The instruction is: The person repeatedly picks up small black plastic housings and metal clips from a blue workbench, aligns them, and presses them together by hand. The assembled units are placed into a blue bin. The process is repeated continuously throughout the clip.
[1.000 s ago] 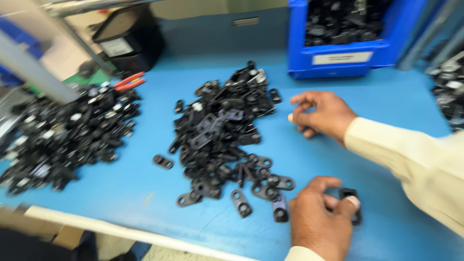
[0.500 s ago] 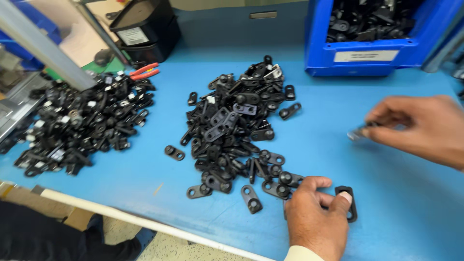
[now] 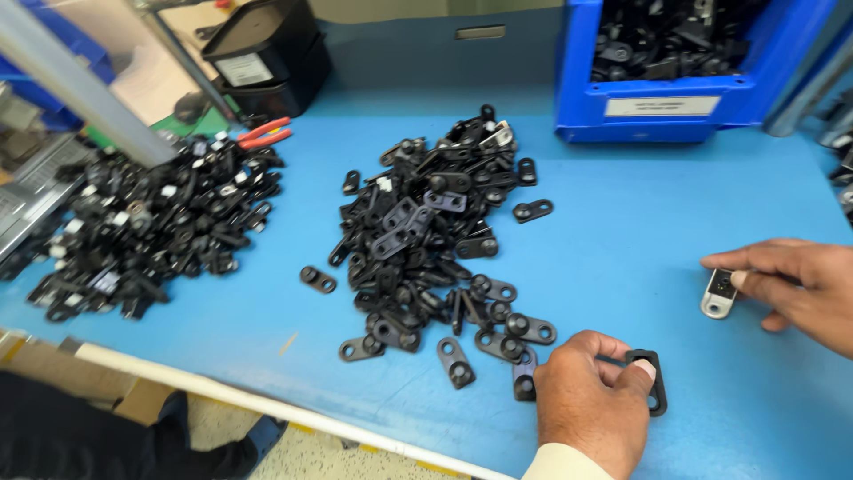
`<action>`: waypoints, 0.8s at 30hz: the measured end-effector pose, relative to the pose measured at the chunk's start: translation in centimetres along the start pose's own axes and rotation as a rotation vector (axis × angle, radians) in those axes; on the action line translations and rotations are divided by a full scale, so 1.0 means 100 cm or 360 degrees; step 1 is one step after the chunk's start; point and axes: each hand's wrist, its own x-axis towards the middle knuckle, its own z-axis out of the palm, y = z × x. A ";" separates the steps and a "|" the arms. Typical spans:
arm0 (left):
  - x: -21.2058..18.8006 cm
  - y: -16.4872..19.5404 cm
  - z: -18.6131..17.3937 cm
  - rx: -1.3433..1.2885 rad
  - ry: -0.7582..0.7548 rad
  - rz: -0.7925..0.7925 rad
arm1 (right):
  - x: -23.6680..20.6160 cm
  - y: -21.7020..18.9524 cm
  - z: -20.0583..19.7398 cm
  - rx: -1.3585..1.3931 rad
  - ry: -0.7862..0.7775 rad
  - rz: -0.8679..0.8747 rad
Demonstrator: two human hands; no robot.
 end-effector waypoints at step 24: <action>0.005 0.000 0.003 -0.0390 0.0063 -0.0066 | -0.055 -0.031 0.051 -0.0013 0.0462 -0.0456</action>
